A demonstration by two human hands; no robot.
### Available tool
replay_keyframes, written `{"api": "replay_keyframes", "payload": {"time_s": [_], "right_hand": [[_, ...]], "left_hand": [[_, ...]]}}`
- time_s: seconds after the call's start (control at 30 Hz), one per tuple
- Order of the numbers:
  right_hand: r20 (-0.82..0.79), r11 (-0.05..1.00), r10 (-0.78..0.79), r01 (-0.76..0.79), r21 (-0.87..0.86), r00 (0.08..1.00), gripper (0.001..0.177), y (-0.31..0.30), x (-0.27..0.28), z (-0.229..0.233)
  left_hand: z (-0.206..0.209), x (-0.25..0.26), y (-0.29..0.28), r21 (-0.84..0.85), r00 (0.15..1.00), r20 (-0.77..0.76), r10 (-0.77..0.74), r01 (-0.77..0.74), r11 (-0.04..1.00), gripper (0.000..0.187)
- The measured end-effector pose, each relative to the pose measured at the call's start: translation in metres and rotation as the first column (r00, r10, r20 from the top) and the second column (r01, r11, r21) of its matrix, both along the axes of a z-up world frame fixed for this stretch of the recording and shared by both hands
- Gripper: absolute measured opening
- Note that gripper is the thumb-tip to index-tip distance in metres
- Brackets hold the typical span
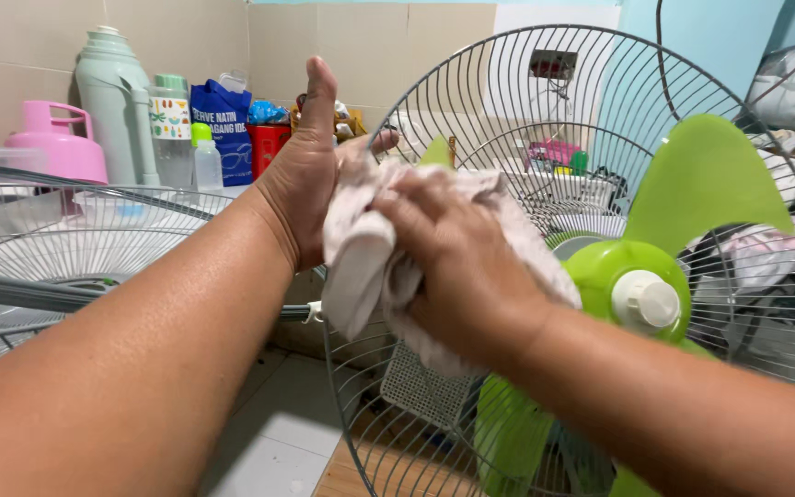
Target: The person wipes the fan blades with a cloth, then reassembles the fan by attaching the front and rear wire cages and securing the central hub cap. The fan is fully reassembled by the end of the clip.
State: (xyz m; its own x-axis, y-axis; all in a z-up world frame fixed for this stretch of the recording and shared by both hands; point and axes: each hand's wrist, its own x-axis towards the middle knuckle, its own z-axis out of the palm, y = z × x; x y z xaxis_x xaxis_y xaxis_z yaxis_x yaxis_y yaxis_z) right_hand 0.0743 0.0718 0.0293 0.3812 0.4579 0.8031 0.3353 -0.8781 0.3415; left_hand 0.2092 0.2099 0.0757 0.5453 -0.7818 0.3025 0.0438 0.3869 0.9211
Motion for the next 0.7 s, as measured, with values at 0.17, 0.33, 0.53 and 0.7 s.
{"api": "replay_keyframes", "payload": {"time_s": [0.17,0.33,0.53,0.7], "right_hand": [[-0.295,0.915,0.085,0.043,0.401,0.952,0.063,0.013,-0.002,-0.018],[-0.040,0.437,0.540,-0.239,0.867,0.840,0.056,0.009,0.033,0.019],[-0.360,0.761,0.172,0.109,0.640,0.917,0.048,0.013,0.015,-0.021],[-0.320,0.246,0.646,0.207,0.947,0.693,0.030,-0.030,0.013,0.008]], "left_hand": [[0.000,0.000,0.000,0.072,0.984,0.107,0.141,-0.149,0.986,0.146],[-0.002,0.010,-0.009,-0.005,0.958,0.226,-0.178,0.184,0.983,0.149],[-0.006,0.017,-0.009,0.071,0.988,0.122,0.098,-0.107,0.992,0.118],[-0.014,0.020,-0.008,0.049,0.984,0.096,0.147,-0.153,0.987,0.094]]}}
